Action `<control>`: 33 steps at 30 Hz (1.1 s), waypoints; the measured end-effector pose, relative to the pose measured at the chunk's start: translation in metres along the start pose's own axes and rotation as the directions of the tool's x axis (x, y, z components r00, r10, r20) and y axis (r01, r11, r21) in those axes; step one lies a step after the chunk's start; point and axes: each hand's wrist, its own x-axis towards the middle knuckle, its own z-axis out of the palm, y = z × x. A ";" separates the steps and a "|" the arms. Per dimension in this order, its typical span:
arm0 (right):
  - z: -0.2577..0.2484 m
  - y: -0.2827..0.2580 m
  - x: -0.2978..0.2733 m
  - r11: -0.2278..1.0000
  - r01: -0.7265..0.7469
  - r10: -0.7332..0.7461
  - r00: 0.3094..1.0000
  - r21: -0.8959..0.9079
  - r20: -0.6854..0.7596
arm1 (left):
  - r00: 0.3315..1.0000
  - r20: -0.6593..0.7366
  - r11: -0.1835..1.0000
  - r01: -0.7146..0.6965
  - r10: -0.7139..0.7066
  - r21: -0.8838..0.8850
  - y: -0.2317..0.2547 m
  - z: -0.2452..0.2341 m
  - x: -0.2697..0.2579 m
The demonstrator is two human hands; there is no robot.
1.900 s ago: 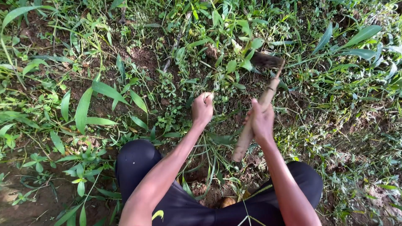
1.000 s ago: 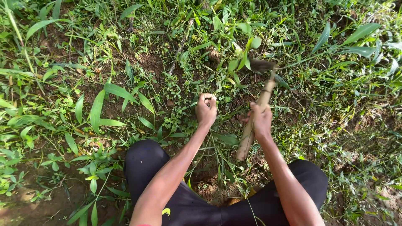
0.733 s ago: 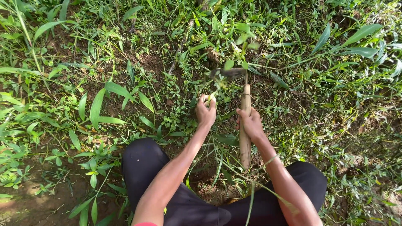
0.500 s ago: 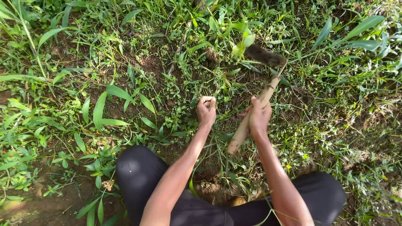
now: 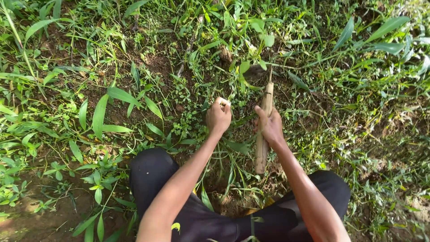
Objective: The person sits on the ground and uses a hoe to loosen the soil and remove weeds from a patch of grass. They repeatedly strike the ground with the tool and pull out the uprooted plants by hand.
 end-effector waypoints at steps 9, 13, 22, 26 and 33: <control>-0.024 0.002 0.016 0.994 0.103 -0.100 0.991 0.031 -0.090 | 0.988 0.131 0.992 0.095 -0.083 -0.085 -0.006 -0.001 0.039; -0.009 -0.002 0.002 0.999 0.039 -0.039 0.999 -0.025 -0.006 | 0.988 0.129 0.990 0.096 -0.083 -0.104 -0.011 0.000 0.042; -0.014 -0.005 0.000 0.993 0.107 -0.101 0.987 0.047 -0.126 | 0.989 0.124 0.976 0.107 -0.084 -0.191 -0.034 0.014 0.041; -0.026 0.009 0.013 0.998 0.034 -0.034 0.999 0.044 -0.019 | 0.990 0.114 0.975 0.101 -0.080 -0.200 -0.036 0.013 0.045; -0.022 0.031 0.024 0.999 -0.015 0.012 0.998 0.039 0.059 | 0.991 0.115 0.981 0.091 -0.071 -0.173 -0.045 0.017 0.050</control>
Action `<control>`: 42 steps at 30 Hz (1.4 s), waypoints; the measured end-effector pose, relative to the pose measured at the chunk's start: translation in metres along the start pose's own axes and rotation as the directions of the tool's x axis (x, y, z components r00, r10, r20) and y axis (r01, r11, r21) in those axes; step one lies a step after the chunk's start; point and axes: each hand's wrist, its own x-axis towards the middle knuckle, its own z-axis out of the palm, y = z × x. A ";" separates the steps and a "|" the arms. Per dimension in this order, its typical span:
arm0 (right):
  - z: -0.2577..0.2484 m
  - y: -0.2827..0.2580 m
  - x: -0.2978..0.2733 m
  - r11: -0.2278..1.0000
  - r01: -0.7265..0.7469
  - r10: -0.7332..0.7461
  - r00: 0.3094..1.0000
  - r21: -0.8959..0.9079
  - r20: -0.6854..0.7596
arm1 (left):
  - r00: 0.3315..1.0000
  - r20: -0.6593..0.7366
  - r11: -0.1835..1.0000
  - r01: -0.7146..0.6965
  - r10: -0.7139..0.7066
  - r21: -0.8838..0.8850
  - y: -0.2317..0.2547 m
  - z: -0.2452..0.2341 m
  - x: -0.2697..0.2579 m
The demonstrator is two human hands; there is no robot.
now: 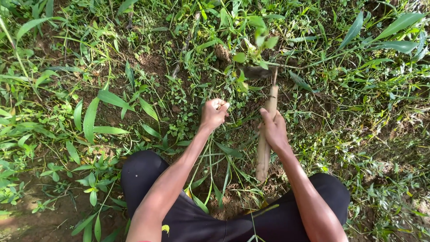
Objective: The person sits on the ground and uses a hoe to loosen the soil and remove weeds from a patch of grass. They repeatedly strike the ground with the tool and pull out the uprooted plants by hand.
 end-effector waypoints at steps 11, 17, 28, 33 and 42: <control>0.011 -0.023 -0.018 0.999 0.003 0.001 0.997 0.050 -0.078 | 0.999 0.006 0.999 -0.039 0.039 -0.005 0.002 -0.002 -0.002; 0.012 -0.035 -0.022 0.982 0.123 -0.078 0.954 0.141 -0.288 | 0.999 -0.007 0.999 -0.036 0.036 -0.038 0.005 -0.004 -0.008; 0.008 -0.016 -0.013 0.969 0.166 -0.092 0.931 0.183 -0.353 | 0.999 -0.009 0.998 -0.039 0.039 -0.041 -0.001 -0.003 -0.006; 0.006 0.013 -0.004 0.994 0.044 -0.030 0.990 0.099 -0.139 | 1.000 -0.005 1.000 -0.007 0.007 0.016 -0.003 -0.002 -0.008; 0.007 0.032 0.000 0.999 0.022 -0.020 0.997 0.026 -0.073 | 0.999 0.034 1.000 0.017 -0.017 0.012 0.012 -0.007 -0.015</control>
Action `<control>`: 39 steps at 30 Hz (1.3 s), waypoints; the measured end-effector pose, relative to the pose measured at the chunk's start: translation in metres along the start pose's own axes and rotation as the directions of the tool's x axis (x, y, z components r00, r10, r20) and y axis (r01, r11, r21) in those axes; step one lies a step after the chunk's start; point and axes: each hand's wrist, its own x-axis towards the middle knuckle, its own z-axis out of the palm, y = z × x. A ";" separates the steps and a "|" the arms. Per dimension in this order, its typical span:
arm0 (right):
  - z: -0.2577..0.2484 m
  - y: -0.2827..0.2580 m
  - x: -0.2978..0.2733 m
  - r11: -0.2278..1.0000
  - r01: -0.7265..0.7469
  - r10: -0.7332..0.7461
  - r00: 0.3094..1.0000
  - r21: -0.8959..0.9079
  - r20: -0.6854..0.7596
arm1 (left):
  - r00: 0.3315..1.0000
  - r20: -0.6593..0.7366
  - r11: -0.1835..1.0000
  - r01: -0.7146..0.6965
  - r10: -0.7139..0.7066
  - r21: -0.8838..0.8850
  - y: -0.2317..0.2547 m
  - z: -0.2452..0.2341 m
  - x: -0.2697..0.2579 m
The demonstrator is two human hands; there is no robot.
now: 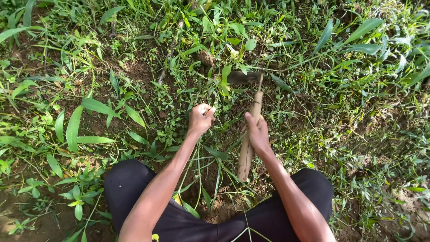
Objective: The person sits on the ground and uses a hoe to loosen the soil and remove weeds from a patch of grass. They repeatedly strike the ground with the tool and pull out the uprooted plants by hand.
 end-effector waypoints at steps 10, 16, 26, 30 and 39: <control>0.005 0.008 -0.005 0.998 -0.043 0.046 0.996 -0.041 0.077 | 0.999 -0.037 0.999 -0.035 0.035 0.011 -0.017 0.004 0.009; 0.023 -0.010 -0.018 0.956 -0.021 0.048 0.995 0.291 -0.087 | 0.996 -0.072 0.996 -0.049 0.054 0.072 -0.010 0.002 0.006; 0.038 -0.027 -0.031 0.934 -0.273 0.234 0.955 0.229 0.182 | 0.999 0.011 0.999 -0.044 0.043 0.024 0.008 0.021 -0.032; 0.051 -0.046 -0.034 0.949 -0.309 0.286 0.927 0.064 0.243 | 0.998 0.061 0.992 0.023 -0.031 0.126 0.033 0.016 -0.057; 0.047 -0.055 -0.019 0.893 -0.035 0.187 0.936 -0.448 0.298 | 0.991 0.044 0.967 0.113 -0.126 0.229 0.052 0.022 -0.080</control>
